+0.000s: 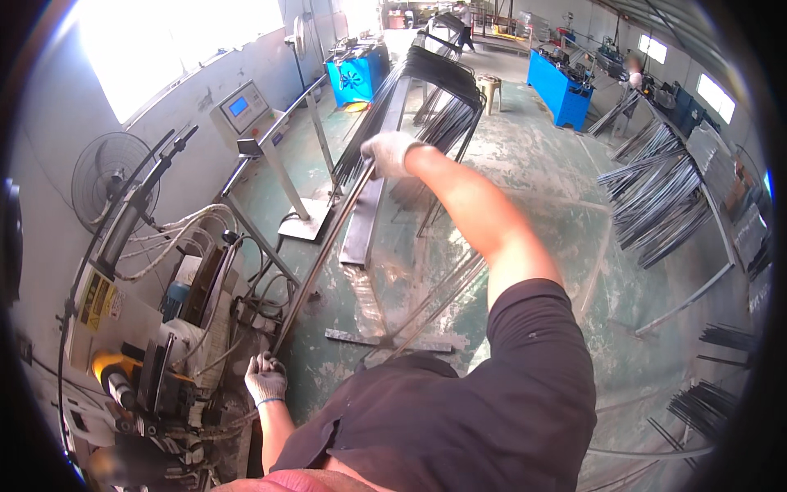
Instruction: The person handles bundles of long metal rods, separates them, and feeds them into a bending machine to form curved pieces. They then measure the bent rods against a wooden board and place them on a rack.
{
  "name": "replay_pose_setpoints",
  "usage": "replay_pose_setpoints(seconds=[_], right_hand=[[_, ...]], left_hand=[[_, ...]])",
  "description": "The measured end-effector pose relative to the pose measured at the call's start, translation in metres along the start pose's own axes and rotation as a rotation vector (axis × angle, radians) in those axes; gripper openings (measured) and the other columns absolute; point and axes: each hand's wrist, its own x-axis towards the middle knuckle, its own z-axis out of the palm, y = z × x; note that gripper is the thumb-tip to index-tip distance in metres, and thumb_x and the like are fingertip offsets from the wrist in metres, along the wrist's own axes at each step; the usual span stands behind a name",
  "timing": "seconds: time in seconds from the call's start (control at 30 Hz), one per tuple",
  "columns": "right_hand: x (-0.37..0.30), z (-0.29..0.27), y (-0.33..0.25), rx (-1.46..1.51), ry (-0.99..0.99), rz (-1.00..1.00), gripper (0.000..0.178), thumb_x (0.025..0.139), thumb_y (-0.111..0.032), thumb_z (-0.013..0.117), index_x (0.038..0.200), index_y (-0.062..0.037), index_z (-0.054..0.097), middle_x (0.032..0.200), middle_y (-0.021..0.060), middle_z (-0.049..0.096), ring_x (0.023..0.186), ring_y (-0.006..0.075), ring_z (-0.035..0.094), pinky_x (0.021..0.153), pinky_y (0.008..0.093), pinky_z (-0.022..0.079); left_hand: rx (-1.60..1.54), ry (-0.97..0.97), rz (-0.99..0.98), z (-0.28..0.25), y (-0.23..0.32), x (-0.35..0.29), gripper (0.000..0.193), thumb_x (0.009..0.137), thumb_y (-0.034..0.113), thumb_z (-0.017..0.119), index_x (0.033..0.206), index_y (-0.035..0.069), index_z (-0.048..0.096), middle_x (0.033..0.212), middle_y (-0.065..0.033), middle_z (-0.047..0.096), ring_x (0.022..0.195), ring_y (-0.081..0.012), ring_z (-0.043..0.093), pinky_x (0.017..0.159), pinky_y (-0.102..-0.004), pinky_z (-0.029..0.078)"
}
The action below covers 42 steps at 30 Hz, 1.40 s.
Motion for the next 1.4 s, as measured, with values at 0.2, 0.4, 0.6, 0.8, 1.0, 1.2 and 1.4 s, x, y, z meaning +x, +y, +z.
replay_pose_setpoints(seconds=[0.2,0.4,0.6,0.8,1.0,1.2,1.4], right_hand=[[0.054,0.033,0.048,0.218,-0.022,0.091,0.044,0.088,-0.028,0.089,0.127,-0.0103,0.080,0.127,0.0163,0.080,0.122,0.0367,0.075,0.108,0.0434,0.058],[0.118,0.056,0.130,-0.041,0.294,0.609,0.035,0.106,-0.034,0.068,0.129,-0.0111,0.081,0.137,0.0195,0.079,0.130,0.0354,0.075,0.106,0.0492,0.062],[0.174,0.100,0.124,0.269,0.319,0.708,0.050,0.105,-0.028,0.062,0.149,-0.0042,0.065,0.151,0.0285,0.068,0.141,0.0409,0.068,0.116,0.0513,0.056],[0.206,0.118,0.193,-0.289,0.290,0.434,0.053,0.106,-0.035,0.055,0.151,-0.0119,0.069,0.161,0.0153,0.064,0.148,0.0379,0.061,0.124,0.0517,0.048],[0.155,0.129,0.119,0.027,0.180,0.281,0.079,0.108,-0.065,0.054,0.152,-0.0010,0.066,0.152,0.0317,0.064,0.147,0.0472,0.059,0.124,0.0514,0.044],[0.100,0.113,0.052,0.203,0.306,-0.042,0.058,0.105,-0.058,0.071,0.136,-0.0106,0.081,0.136,0.0179,0.080,0.122,0.0345,0.076,0.108,0.0447,0.056],[-0.055,0.130,-0.230,0.625,0.461,-0.371,0.051,0.108,-0.047,0.074,0.129,-0.0009,0.081,0.130,0.0129,0.083,0.114,0.0254,0.078,0.104,0.0355,0.056]], left_hand=[[0.000,0.197,0.088,-0.020,0.006,-0.028,0.013,0.112,0.025,0.062,0.111,0.012,0.060,0.101,-0.0076,0.069,0.082,-0.0221,0.064,0.071,-0.0314,0.059],[-0.005,0.368,0.051,-0.036,-0.043,-0.079,0.012,0.111,0.024,0.062,0.112,0.012,0.060,0.099,-0.0053,0.068,0.083,-0.0198,0.063,0.073,-0.0308,0.054],[-0.066,0.500,0.079,-0.044,-0.090,-0.123,0.008,0.110,0.021,0.063,0.112,0.014,0.062,0.107,-0.0013,0.064,0.094,-0.0169,0.062,0.078,-0.0304,0.056],[-0.107,0.522,0.143,-0.004,-0.116,-0.146,0.021,0.112,0.015,0.061,0.093,0.013,0.052,0.079,-0.0017,0.056,0.064,-0.0142,0.047,0.060,-0.0292,0.043],[-0.122,0.696,0.228,-0.064,-0.154,-0.206,0.010,0.109,0.007,0.061,0.113,0.011,0.053,0.084,-0.0071,0.062,0.061,-0.0157,0.049,0.054,-0.0317,0.042],[-0.089,0.871,0.081,-0.070,-0.166,-0.288,0.014,0.108,0.017,0.064,0.118,0.007,0.062,0.088,-0.0031,0.066,0.061,-0.0115,0.052,0.065,-0.0420,0.054],[-0.117,0.951,0.314,-0.157,-0.170,-0.400,0.025,0.102,0.011,0.072,0.123,0.001,0.064,0.092,-0.0063,0.068,0.064,-0.0133,0.057,0.063,-0.0362,0.054]])
